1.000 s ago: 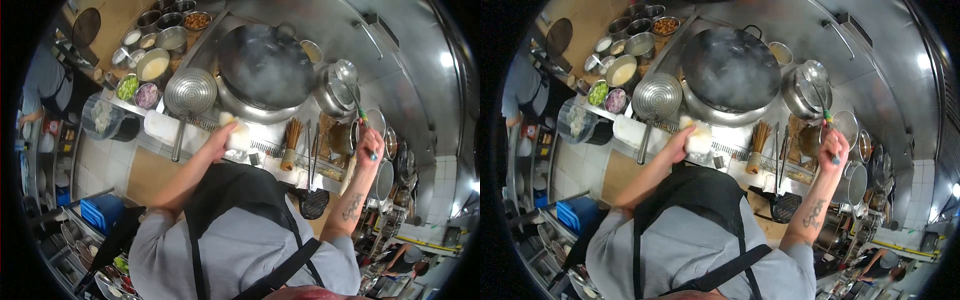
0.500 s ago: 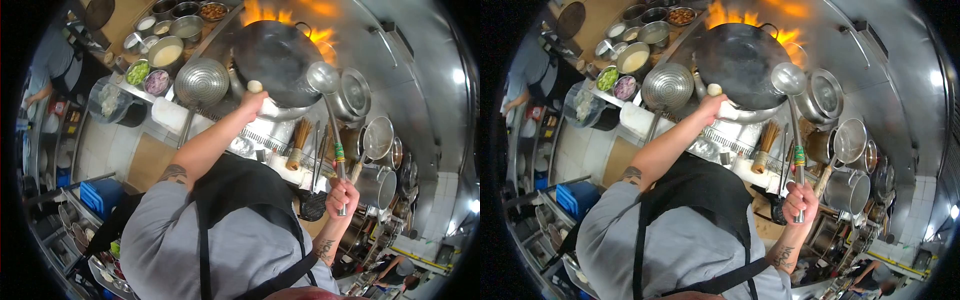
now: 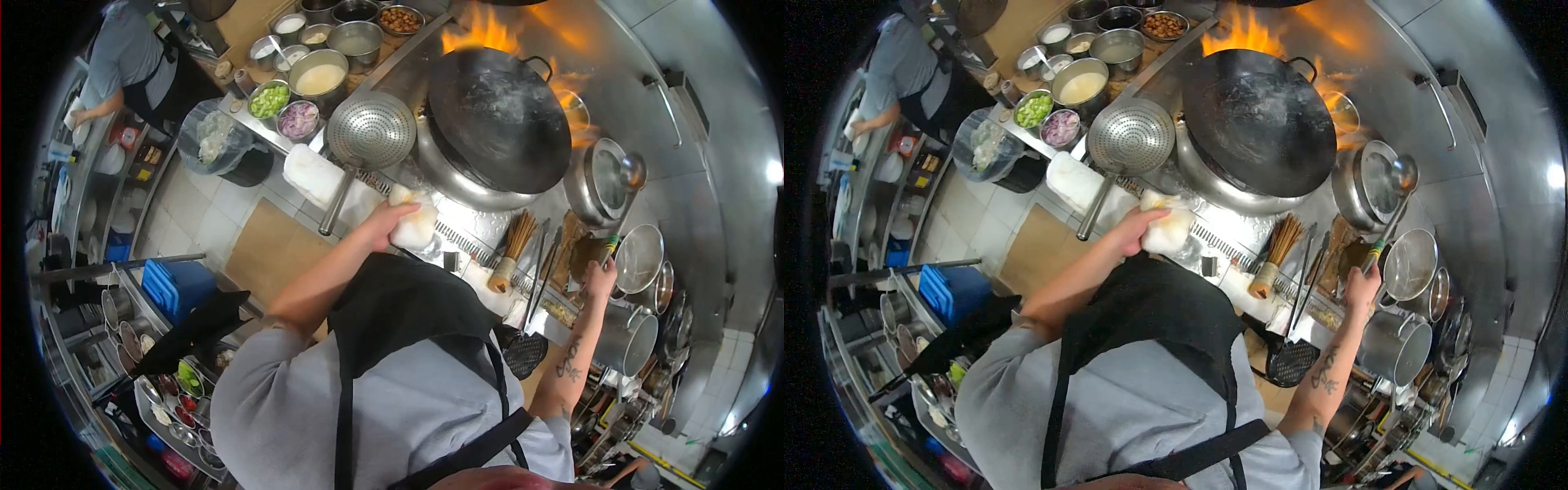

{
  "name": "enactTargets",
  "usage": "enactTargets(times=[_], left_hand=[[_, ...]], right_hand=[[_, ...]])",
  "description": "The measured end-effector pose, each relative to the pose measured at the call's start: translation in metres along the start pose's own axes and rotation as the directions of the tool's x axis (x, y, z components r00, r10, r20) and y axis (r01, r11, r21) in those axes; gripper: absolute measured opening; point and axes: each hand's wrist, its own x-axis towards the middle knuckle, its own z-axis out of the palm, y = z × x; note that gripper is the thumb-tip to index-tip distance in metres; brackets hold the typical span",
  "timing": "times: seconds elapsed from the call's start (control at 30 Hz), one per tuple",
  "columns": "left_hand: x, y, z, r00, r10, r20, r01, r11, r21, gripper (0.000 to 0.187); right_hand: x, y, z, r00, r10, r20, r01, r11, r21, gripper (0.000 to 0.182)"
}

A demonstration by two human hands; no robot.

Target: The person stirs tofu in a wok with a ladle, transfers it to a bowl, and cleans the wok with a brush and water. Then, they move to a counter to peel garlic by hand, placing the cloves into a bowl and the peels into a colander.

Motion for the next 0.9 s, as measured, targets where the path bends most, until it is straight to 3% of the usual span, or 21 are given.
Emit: enactTargets(times=[0.07, 0.1, 0.2, 0.23, 0.27, 0.33, 0.43, 0.53, 0.73, 0.83, 0.9], left_hand=[[-0.013, -0.004, -0.007, 1.000, 0.018, 0.016, -0.017, 1.000, -0.019, 0.044], [-0.019, -0.003, -0.006, 0.999, 0.028, 0.031, -0.028, 1.000, -0.012, 0.045], [-0.020, -0.010, -0.013, 0.995, 0.073, 0.075, -0.074, 0.997, 0.009, 0.048], [-0.018, -0.012, -0.016, 0.993, 0.080, 0.084, -0.082, 0.996, 0.018, 0.049], [-0.019, -0.012, -0.020, 0.992, 0.087, 0.089, -0.090, 0.996, 0.028, 0.050], [-0.025, -0.006, -0.017, 0.991, 0.103, 0.083, -0.109, 0.991, 0.074, 0.052], [-0.025, -0.005, -0.012, 0.998, 0.066, 0.020, -0.068, 0.983, 0.169, 0.055], [-0.017, -0.012, -0.010, 0.985, 0.079, 0.154, -0.111, 0.970, 0.216, 0.057], [0.023, -0.042, -0.003, 0.975, 0.046, 0.217, -0.139, 0.889, 0.436, 0.060], [0.036, -0.055, 0.000, 0.988, 0.044, 0.146, -0.139, 0.656, 0.742, 0.065], [0.027, -0.056, 0.015, 0.982, 0.153, 0.110, -0.167, 0.431, 0.887, 0.069]], right_hand=[[0.032, 0.015, -0.003, 0.996, -0.078, -0.046, 0.068, 0.981, -0.180, 0.029], [0.044, 0.012, -0.004, 0.996, 0.047, -0.082, -0.063, 0.976, -0.207, 0.004], [0.076, -0.011, -0.014, 0.925, 0.367, 0.098, -0.369, 0.930, -0.002, 0.004], [0.105, 0.006, -0.026, 0.871, 0.433, 0.232, -0.474, 0.864, 0.168, 0.008], [0.120, 0.011, -0.040, 0.811, 0.397, 0.430, -0.569, 0.706, 0.422, 0.011], [0.136, 0.020, -0.052, 0.665, 0.141, 0.733, -0.746, 0.153, 0.648, 0.015], [0.100, -0.023, -0.066, 0.754, 0.002, 0.657, -0.656, -0.052, 0.753, 0.024], [0.063, -0.055, -0.074, 0.793, -0.032, 0.609, -0.609, -0.102, 0.787, 0.032], [-0.026, -0.110, -0.081, 0.781, -0.179, 0.598, -0.622, -0.136, 0.771, 0.044], [-0.074, -0.135, -0.079, 0.742, -0.280, 0.609, -0.668, -0.230, 0.708, 0.051], [-0.099, -0.144, -0.080, 0.726, -0.286, 0.626, -0.687, -0.253, 0.681, 0.053]])
